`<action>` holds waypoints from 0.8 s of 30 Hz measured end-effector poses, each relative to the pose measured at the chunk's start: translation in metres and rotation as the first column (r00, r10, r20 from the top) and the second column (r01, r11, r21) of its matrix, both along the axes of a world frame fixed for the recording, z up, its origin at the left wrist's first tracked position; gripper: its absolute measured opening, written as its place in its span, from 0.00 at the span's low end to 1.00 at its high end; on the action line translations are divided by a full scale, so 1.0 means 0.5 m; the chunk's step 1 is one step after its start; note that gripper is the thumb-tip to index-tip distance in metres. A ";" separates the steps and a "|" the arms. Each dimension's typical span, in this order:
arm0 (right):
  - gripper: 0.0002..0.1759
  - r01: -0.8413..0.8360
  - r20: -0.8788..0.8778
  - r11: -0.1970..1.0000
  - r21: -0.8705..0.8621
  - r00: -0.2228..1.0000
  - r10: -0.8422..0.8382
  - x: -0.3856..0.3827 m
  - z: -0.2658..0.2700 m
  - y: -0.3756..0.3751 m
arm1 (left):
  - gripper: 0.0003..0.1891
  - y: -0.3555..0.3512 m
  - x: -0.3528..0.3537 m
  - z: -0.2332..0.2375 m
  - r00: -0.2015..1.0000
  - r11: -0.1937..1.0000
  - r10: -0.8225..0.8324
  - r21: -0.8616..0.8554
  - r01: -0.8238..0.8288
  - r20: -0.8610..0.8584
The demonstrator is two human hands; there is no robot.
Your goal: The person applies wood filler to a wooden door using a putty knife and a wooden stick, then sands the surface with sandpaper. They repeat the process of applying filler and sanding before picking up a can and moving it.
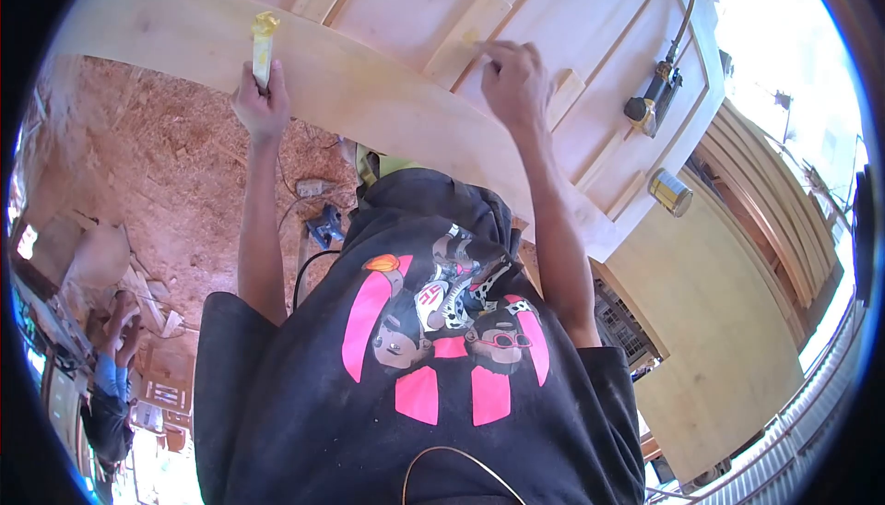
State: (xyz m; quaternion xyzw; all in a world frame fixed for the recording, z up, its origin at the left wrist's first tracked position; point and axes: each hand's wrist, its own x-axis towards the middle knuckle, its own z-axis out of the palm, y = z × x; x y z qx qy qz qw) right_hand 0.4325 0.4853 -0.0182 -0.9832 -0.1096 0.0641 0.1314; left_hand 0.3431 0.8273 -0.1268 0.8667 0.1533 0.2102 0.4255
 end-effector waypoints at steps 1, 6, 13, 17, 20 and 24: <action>0.17 0.021 -0.005 1.000 0.006 1.000 -0.021 0.016 0.004 -0.004 | 0.16 -0.002 0.000 0.001 1.000 1.000 -0.003 -0.010 0.003 -0.006; 0.18 -0.009 -0.037 0.999 -0.041 0.999 0.007 0.000 0.001 0.028 | 0.15 -0.005 0.008 0.006 0.999 1.000 0.010 0.012 -0.011 0.051; 0.15 -0.206 -0.005 0.975 0.079 0.978 0.207 -0.076 0.026 0.033 | 0.16 0.001 0.000 -0.010 0.999 1.000 0.026 0.004 -0.026 0.039; 0.18 -0.274 0.103 0.961 0.025 0.957 0.271 -0.103 -0.002 0.035 | 0.12 0.002 -0.003 -0.018 0.999 0.999 0.038 -0.004 -0.038 0.033; 0.18 -0.329 0.127 0.944 -0.023 0.936 0.330 -0.108 -0.007 0.022 | 0.13 0.006 0.000 -0.016 0.999 0.999 0.028 0.031 -0.029 0.033; 0.18 -0.241 -0.034 0.968 0.071 0.969 0.244 -0.063 0.026 0.018 | 0.13 0.002 -0.002 -0.006 0.999 0.999 0.038 0.024 -0.038 0.002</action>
